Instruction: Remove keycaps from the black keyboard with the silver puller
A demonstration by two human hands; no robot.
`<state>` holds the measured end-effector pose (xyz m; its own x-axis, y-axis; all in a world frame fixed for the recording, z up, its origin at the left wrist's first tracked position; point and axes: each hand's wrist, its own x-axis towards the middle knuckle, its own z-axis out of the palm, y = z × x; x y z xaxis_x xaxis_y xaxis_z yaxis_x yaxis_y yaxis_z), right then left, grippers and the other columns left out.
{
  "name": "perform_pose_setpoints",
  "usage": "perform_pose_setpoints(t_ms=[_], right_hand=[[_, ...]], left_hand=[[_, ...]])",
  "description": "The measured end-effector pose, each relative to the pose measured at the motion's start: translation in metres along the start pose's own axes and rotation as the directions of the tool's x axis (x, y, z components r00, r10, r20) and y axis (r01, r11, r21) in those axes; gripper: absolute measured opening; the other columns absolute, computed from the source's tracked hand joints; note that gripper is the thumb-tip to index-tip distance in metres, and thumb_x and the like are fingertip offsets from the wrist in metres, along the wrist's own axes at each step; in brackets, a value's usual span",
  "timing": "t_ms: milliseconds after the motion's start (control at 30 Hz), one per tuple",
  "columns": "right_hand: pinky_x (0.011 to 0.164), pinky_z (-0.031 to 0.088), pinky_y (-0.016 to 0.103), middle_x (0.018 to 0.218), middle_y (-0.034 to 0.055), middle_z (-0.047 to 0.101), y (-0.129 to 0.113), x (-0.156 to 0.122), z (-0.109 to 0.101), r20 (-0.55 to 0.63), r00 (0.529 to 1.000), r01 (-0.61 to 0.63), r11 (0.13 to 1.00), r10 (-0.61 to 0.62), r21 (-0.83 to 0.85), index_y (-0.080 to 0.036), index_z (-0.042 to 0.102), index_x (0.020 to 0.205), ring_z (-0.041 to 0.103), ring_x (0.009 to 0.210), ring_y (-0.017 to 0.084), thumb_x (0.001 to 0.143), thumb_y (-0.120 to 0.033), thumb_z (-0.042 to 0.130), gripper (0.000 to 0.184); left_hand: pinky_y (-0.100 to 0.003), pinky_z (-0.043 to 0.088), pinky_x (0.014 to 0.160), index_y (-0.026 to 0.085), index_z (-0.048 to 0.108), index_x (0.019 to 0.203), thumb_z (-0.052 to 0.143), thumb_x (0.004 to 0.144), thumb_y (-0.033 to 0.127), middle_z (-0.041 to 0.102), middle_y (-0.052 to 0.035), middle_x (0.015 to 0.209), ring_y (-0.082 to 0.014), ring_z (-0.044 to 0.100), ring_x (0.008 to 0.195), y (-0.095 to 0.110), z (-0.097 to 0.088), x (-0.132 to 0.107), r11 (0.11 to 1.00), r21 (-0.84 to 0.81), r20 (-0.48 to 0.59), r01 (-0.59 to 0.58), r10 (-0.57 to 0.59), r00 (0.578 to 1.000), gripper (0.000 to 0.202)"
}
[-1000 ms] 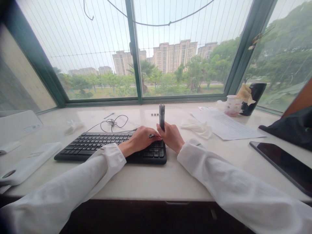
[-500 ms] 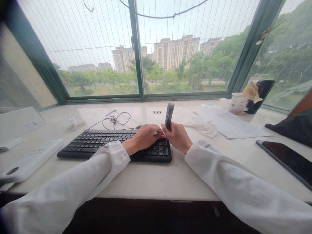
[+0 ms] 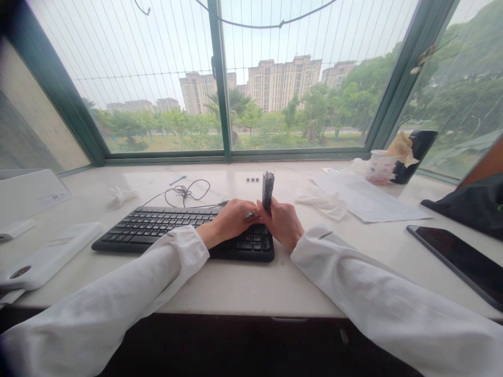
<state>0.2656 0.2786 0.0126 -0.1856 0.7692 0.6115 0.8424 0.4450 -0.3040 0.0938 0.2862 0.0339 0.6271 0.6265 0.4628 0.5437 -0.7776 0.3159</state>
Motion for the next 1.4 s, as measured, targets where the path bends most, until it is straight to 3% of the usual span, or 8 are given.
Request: perform_pose_setpoints(t_ms=[167,367,600,867,1133,1400], right_hand=[[0.055,0.029,0.028,0.065,0.0081,0.067,0.0,0.002,0.0,-0.01,1.0,-0.006,1.0,0.006,0.004,-0.019,0.06,0.082,0.062,0.057,0.021,0.097,-0.049,0.037,0.041],[0.058,0.031,0.029,0.065,0.0078,0.066,-0.003,0.005,-0.002,-0.049,0.993,-0.107,0.993,0.11,0.049,-0.021,0.053,0.069,0.062,0.061,0.021,0.095,-0.046,0.039,0.038],[0.059,0.032,0.028,0.055,0.0041,0.06,-0.007,0.007,-0.006,-0.013,0.983,-0.179,0.977,0.182,0.115,-0.022,0.048,0.061,0.058,0.058,0.02,0.094,-0.048,0.039,0.043],[0.054,0.03,0.027,0.058,0.0035,0.061,0.005,0.007,0.0,0.042,0.996,0.076,0.996,-0.078,0.038,-0.02,0.056,0.073,0.055,0.051,0.017,0.095,-0.047,0.041,0.038],[0.058,0.037,0.025,0.058,0.0037,0.061,0.02,0.006,-0.005,0.124,0.943,0.297,0.948,-0.31,0.11,-0.017,0.064,0.077,0.053,0.052,0.014,0.097,-0.052,0.036,0.048],[0.056,0.039,0.025,0.058,0.0045,0.062,0.019,0.006,-0.001,0.05,0.968,0.243,0.967,-0.248,0.081,-0.016,0.063,0.079,0.055,0.051,0.015,0.097,-0.051,0.034,0.049]], left_hand=[[-0.024,0.05,0.082,0.023,0.078,0.097,0.063,0.088,0.026,0.076,-0.0033,0.097,-0.0169,0.069,0.088,0.002,-0.003,0.0,1.0,0.017,0.034,0.018,-0.019,0.999,0.018],[-0.024,0.049,0.084,0.025,0.078,0.095,0.064,0.087,0.027,0.076,-0.0021,0.098,-0.0169,0.069,0.09,-0.001,-0.002,0.0,0.999,0.023,0.025,0.029,-0.029,0.999,0.016],[-0.029,0.05,0.082,0.019,0.076,0.093,0.059,0.091,0.028,0.075,-0.0051,0.094,-0.0199,0.069,0.088,0.006,-0.003,0.003,0.99,0.127,0.066,0.052,-0.061,0.996,0.019],[-0.03,0.05,0.071,0.016,0.068,0.091,0.052,0.092,0.025,0.071,-0.0083,0.097,-0.0239,0.068,0.086,0.009,-0.002,0.002,0.945,0.321,0.085,0.06,-0.092,0.992,0.019],[-0.029,0.049,0.072,0.022,0.074,0.09,0.056,0.09,0.029,0.073,-0.0039,0.098,-0.0216,0.067,0.088,0.005,-0.003,0.002,0.962,0.235,0.044,0.136,-0.15,0.988,0.02],[-0.026,0.046,0.072,0.024,0.078,0.09,0.06,0.09,0.033,0.076,-0.0035,0.089,-0.0175,0.067,0.08,0.003,-0.003,0.0,0.993,0.104,0.023,0.06,-0.063,0.998,0.02]])
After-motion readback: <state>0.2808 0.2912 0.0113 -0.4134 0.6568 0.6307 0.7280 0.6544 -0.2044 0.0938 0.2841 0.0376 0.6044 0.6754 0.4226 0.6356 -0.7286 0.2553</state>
